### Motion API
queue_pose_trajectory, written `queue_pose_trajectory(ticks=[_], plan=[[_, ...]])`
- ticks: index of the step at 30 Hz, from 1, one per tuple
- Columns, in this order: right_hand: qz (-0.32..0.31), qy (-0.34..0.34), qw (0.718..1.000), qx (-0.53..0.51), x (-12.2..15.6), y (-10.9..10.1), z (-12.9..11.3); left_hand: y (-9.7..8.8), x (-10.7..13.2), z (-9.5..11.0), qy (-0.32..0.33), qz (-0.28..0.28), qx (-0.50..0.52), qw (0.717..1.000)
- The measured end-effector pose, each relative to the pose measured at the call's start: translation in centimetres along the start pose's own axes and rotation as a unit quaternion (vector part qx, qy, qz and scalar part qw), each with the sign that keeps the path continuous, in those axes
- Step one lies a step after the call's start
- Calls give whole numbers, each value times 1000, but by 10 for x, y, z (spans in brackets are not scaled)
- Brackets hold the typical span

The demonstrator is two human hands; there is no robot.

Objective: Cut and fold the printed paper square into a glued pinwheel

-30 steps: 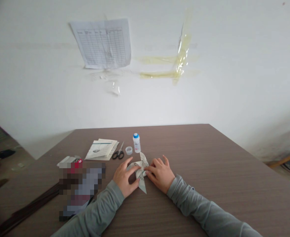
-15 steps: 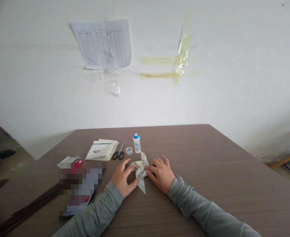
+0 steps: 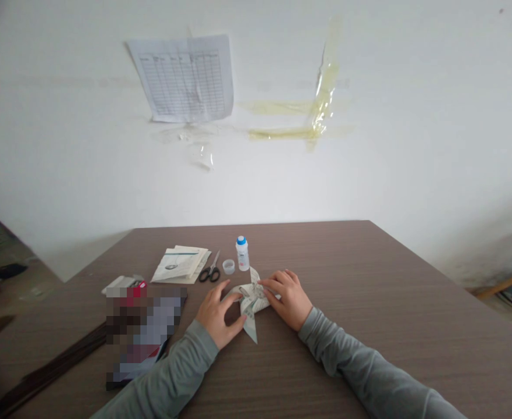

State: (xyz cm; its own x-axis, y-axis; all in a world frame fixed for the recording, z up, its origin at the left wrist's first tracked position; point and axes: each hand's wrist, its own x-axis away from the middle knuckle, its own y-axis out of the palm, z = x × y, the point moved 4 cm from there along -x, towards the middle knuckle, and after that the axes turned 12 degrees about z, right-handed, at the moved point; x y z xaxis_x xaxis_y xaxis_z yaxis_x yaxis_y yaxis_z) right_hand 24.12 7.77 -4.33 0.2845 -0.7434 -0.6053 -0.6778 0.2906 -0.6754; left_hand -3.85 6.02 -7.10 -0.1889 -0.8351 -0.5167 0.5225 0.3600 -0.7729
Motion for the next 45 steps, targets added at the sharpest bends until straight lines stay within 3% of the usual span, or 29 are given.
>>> queue_pose_trajectory(ticks=[5, 9, 15, 21, 27, 37, 45], plan=[[24, 1, 998, -51, -30, -6, 17, 1, 2, -2, 1, 19, 5, 1000], [6, -25, 997, -67, -62, -3, 24, -2, 1, -5, -5, 24, 9, 1000], [-43, -37, 996, -70, -100, 22, 23, -5, -1, -11, -7, 5, 4, 1000], [-65, -50, 996, -46, -123, 42, 10, -6, -2, -2, -26, 31, -22, 999], [-77, -31, 995, -47, -132, 48, 3, -7, -2, 2, -32, 35, -18, 999], [-56, -28, 995, -72, -128, 55, 14, -9, -3, 5, -32, 5, -30, 999], [-4, -34, 997, -74, -117, 40, 29, -10, -1, 0, -9, -13, -28, 999]])
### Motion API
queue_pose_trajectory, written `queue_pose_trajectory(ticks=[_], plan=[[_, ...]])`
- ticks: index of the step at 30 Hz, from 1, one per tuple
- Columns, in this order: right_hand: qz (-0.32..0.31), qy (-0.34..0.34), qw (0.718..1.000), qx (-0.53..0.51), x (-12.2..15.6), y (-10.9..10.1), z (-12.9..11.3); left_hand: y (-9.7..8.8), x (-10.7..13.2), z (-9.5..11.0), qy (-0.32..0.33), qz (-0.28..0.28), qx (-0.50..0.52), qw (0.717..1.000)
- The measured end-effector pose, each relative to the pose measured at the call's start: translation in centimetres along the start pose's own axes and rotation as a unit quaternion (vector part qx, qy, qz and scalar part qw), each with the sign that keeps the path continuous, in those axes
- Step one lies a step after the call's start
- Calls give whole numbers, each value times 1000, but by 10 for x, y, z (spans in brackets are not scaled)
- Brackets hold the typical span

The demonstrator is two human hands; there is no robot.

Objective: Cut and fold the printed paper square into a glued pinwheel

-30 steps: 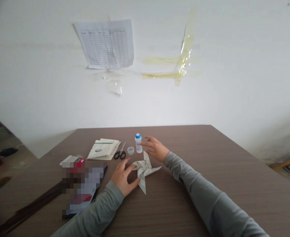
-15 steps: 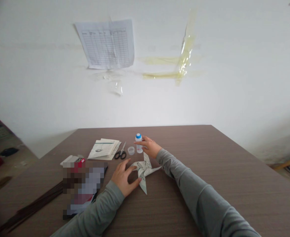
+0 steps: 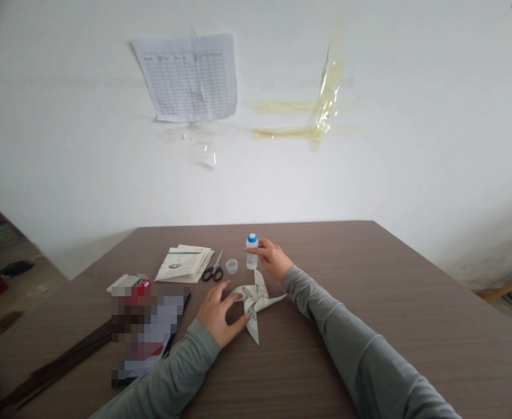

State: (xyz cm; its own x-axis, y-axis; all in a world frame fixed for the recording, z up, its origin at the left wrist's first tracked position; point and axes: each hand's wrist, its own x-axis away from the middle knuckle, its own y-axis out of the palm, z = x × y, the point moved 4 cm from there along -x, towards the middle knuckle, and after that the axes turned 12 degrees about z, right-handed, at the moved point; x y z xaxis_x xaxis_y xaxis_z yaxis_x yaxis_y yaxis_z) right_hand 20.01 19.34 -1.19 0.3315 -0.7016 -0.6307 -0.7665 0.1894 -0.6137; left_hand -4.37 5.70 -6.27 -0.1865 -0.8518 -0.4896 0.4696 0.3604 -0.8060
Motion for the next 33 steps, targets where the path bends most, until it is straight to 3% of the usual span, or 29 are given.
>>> queue_pose_trajectory(ticks=[7, 12, 23, 33], plan=[[93, -51, 994, -25, 29, -45, 20, 4, -1, 3, -19, 26, -8, 999], [96, -58, 994, 3, 55, -67, 27, 11, 4, -10, 19, 30, 15, 999], [100, -121, 983, 98, 80, -67, 21, 18, 8, -17, 39, 33, 7, 999], [124, -184, 955, 199, 95, -64, 27, 18, 6, -13, 45, 47, -2, 998]])
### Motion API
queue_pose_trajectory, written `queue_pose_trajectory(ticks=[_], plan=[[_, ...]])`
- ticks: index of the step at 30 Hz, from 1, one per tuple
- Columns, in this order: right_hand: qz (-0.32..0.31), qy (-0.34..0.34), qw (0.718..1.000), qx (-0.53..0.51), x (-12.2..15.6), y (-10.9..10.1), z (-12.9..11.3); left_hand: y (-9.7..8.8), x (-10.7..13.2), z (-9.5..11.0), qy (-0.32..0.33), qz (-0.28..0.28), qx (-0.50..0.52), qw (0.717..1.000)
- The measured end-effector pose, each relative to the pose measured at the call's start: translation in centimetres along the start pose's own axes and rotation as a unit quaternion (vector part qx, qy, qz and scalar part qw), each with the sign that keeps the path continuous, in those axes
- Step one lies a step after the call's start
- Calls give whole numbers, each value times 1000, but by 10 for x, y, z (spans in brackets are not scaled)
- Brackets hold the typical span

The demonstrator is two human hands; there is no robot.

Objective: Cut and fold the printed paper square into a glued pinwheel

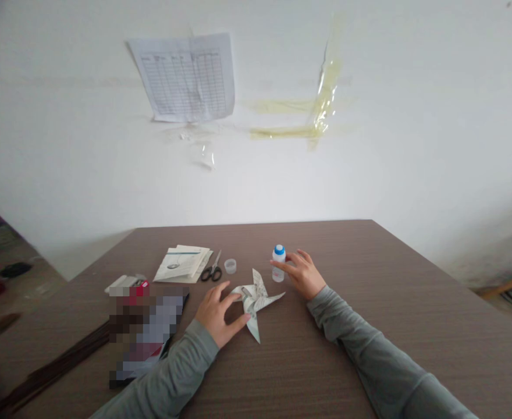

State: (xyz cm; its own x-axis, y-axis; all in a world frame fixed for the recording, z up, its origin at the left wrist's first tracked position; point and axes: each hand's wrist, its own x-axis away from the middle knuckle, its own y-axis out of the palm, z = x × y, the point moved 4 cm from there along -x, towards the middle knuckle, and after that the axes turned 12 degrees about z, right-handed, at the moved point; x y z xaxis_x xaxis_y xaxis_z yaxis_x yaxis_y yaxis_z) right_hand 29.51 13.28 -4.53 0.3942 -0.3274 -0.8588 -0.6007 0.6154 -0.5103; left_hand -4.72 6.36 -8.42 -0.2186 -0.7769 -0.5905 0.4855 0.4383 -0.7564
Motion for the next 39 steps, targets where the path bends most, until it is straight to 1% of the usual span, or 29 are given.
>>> queue_pose_trajectory(ticks=[4, 7, 10, 14, 16, 19, 21, 24, 27, 30, 33, 39], plan=[[40, -15, 999, 16, 2, 3, -2, 0, 0, 0, 1, 6, 2, 1000], [68, -5, 998, 13, 1, 2, -4, 1, 1, -2, 3, 9, 0, 1000], [92, 34, 995, 11, -2, -1, -4, 2, 2, -3, 7, 8, -2, 1000], [107, 111, 988, 9, -5, -7, -3, 1, 1, -3, 0, 7, -3, 1000], [95, 148, 984, -1, -7, -9, -5, 0, 0, -2, -6, 4, -1, 1000], [60, 189, 980, -17, -11, -8, -12, -4, -2, 2, -14, -3, 3, 1000], [47, 205, 977, -24, -14, -5, -19, -7, -4, 6, -20, -7, 9, 1000], [48, 214, 975, -38, -17, 3, -31, -11, -6, 10, -35, -6, 14, 999], [35, 228, 971, -59, -17, 12, -40, -12, -6, 12, -32, -4, 13, 999], [9, 228, 971, -76, -18, 16, -49, -9, -4, 11, -28, -14, 7, 999], [-19, 209, 973, -94, -20, 16, -59, -6, -4, 10, -29, -20, 0, 999], [-37, 184, 975, -118, -25, 15, -70, -6, -4, 11, -21, -23, -9, 999]])
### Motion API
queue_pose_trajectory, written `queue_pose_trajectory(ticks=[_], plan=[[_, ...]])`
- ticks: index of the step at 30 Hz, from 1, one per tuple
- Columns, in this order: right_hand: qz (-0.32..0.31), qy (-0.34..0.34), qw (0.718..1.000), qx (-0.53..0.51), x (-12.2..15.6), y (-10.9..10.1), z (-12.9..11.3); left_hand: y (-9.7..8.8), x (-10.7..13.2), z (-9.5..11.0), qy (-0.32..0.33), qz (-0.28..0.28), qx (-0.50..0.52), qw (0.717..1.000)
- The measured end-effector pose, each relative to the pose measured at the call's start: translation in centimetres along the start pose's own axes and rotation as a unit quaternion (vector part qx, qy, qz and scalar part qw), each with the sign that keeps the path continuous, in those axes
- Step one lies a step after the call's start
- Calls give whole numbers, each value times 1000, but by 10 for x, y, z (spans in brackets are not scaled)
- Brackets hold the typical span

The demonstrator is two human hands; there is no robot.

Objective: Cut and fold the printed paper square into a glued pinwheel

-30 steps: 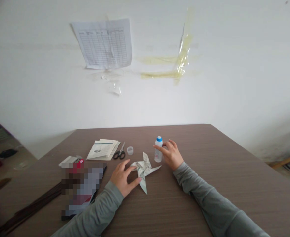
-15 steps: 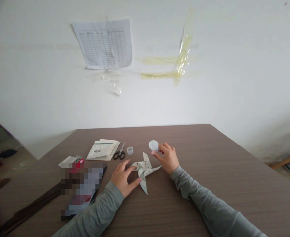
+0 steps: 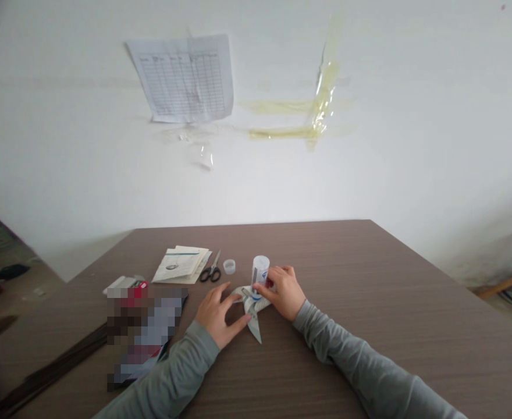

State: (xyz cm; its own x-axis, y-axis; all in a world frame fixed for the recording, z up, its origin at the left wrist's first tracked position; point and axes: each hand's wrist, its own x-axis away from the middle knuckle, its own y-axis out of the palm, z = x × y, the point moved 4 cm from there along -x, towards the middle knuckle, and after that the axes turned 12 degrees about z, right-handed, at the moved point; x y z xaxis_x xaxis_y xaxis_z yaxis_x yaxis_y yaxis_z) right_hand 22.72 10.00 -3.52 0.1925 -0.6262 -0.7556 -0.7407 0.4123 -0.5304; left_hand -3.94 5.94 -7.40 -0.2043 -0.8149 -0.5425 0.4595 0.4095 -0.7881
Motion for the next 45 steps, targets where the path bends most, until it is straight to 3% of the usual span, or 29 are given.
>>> queue_pose_trajectory(ticks=[21, 33, 39, 45], plan=[[-66, -6, 998, 0, 8, 5, 7, 7, -3, 1, -8, 34, -2, 999], [-22, -22, 999, -36, 19, 10, 20, -4, -4, 26, 16, 71, 52, 996], [-27, -3, 998, -52, 21, 13, 23, -2, -4, 28, 19, 63, 39, 997], [-19, -19, 998, -56, 22, 13, 19, 7, -6, 9, 24, -12, 30, 999]])
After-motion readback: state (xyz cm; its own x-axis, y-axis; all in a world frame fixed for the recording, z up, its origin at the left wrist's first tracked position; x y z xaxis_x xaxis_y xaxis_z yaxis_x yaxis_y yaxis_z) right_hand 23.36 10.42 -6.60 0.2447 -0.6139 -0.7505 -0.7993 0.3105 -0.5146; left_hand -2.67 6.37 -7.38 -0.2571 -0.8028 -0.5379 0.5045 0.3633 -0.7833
